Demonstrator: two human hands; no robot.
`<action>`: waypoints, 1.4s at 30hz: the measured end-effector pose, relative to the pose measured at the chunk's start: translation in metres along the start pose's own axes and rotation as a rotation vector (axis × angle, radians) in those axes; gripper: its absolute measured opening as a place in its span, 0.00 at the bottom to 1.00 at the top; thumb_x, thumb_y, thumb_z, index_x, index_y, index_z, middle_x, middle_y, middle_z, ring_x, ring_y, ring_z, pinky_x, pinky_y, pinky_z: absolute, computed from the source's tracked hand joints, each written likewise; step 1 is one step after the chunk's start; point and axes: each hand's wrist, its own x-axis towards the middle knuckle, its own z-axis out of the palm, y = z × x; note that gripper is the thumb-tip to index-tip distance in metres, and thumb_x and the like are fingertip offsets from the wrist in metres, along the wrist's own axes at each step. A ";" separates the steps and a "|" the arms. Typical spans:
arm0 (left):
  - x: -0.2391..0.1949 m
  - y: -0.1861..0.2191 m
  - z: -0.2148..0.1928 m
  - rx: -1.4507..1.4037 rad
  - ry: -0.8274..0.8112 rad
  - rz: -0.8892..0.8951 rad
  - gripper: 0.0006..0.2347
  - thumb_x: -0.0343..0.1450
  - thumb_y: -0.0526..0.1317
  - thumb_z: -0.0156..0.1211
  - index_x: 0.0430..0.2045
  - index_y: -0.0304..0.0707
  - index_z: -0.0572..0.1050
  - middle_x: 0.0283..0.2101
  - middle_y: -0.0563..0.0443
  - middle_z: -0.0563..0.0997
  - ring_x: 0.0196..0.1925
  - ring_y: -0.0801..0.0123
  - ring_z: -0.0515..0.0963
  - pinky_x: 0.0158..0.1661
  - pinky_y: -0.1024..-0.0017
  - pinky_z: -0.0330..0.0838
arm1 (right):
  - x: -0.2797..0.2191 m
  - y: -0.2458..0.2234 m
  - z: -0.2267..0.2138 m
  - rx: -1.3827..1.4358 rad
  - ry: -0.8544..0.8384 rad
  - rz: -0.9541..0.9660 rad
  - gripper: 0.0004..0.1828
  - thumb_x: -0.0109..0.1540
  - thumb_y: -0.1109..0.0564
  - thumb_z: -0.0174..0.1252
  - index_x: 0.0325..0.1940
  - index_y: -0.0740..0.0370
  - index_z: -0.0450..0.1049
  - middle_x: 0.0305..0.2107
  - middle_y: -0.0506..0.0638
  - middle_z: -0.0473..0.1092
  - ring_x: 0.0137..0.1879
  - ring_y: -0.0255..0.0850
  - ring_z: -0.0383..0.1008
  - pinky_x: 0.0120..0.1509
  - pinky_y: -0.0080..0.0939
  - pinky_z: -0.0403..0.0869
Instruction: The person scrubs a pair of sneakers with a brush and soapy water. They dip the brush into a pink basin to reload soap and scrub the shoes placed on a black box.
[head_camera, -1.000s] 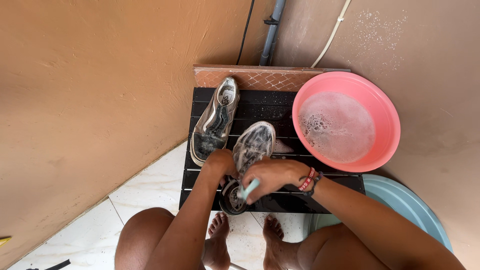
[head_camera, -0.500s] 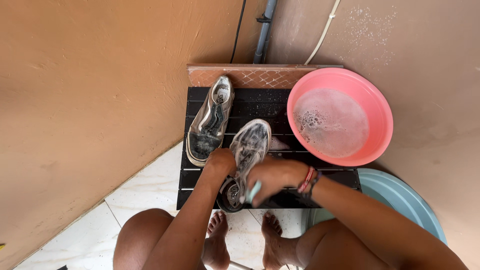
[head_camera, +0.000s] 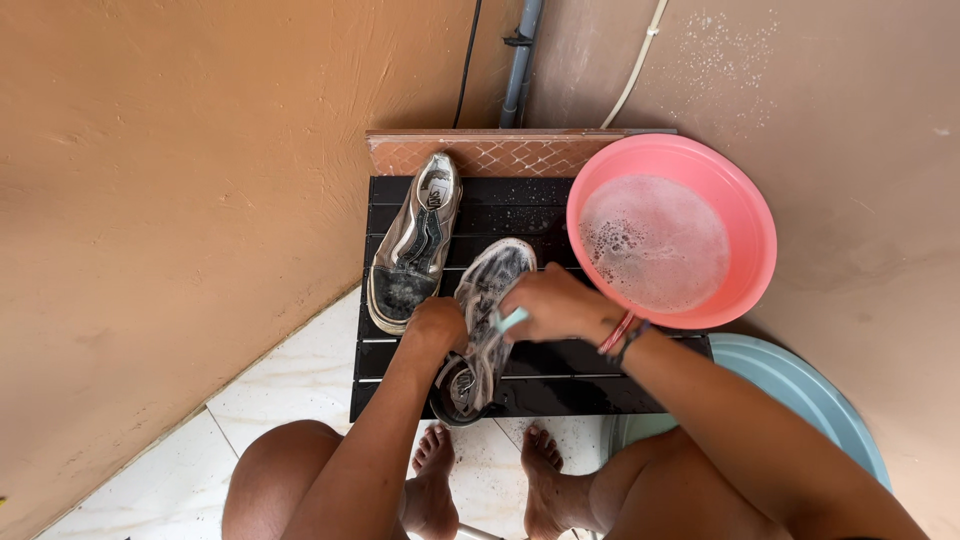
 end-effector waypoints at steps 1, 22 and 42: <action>0.008 0.006 0.012 -0.002 0.002 -0.001 0.10 0.74 0.42 0.64 0.41 0.37 0.85 0.38 0.41 0.87 0.35 0.65 0.83 0.41 0.59 0.83 | -0.003 -0.016 0.006 -0.002 0.001 -0.001 0.19 0.59 0.35 0.68 0.49 0.42 0.84 0.39 0.48 0.82 0.53 0.53 0.80 0.54 0.58 0.71; 0.012 -0.022 -0.018 -0.239 -0.241 0.184 0.10 0.72 0.37 0.62 0.44 0.36 0.85 0.40 0.40 0.87 0.39 0.54 0.86 0.36 0.51 0.83 | -0.003 -0.019 0.009 0.433 -0.303 -0.059 0.16 0.66 0.44 0.65 0.51 0.53 0.83 0.40 0.53 0.81 0.48 0.52 0.80 0.62 0.58 0.73; 0.004 -0.017 -0.012 -0.112 -0.318 0.244 0.21 0.68 0.54 0.69 0.45 0.36 0.83 0.38 0.47 0.84 0.35 0.76 0.82 0.35 0.79 0.79 | -0.109 0.006 -0.101 0.626 0.958 0.525 0.15 0.64 0.44 0.68 0.36 0.57 0.79 0.21 0.47 0.68 0.31 0.36 0.69 0.35 0.37 0.66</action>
